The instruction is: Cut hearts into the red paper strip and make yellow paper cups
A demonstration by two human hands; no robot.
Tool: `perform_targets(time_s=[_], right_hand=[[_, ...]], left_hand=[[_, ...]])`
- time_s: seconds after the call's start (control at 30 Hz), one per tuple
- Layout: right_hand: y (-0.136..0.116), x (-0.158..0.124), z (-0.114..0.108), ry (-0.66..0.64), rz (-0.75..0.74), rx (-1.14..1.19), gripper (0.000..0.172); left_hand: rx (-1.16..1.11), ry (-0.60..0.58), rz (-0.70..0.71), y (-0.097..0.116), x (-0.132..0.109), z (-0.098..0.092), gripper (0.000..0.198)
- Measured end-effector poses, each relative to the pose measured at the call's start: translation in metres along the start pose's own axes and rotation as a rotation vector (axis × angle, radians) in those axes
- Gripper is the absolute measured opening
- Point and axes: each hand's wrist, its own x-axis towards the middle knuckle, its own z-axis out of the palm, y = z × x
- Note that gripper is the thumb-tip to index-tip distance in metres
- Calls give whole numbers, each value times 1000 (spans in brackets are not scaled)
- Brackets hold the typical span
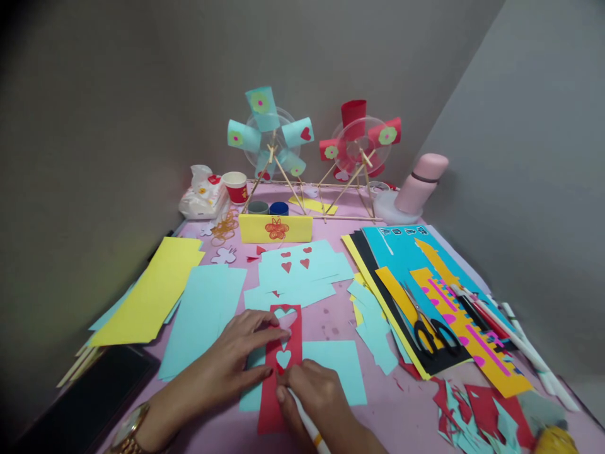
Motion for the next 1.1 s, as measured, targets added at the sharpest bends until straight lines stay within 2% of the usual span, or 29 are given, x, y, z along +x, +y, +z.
perform_targets(time_s=[0.1, 0.23, 0.4, 0.47, 0.57, 0.63, 0.7, 0.87, 1.1], right_hand=[[3, -2, 1, -3, -20, 10, 27], [5, -3, 2, -3, 6, 64, 28], [1, 0, -3, 0, 65, 160, 27], [-1, 2, -7, -18, 144, 227, 28], [-3, 5, -13, -53, 378, 393, 34], [-5, 8, -15, -38, 544, 480, 38], [-5, 11, -15, -8, 631, 526, 41], [-7, 16, -10, -13, 601, 569, 42], [-9, 16, -10, -41, 629, 455, 43]], left_hand=[[-72, 10, 20, 5, -1, 5, 32], [-165, -18, 31, 3, -1, 12, 33], [-172, -65, 18, 4, 3, 7, 33], [-179, -77, 9, 5, 4, 5, 34], [-185, -83, -1, 6, 3, 5, 40], [-176, -84, -10, 5, 3, 7, 44], [-169, -87, -23, 3, 3, 8, 45], [-163, -100, -49, 2, 5, 9, 44], [-143, -111, -59, -1, 7, 11, 48]])
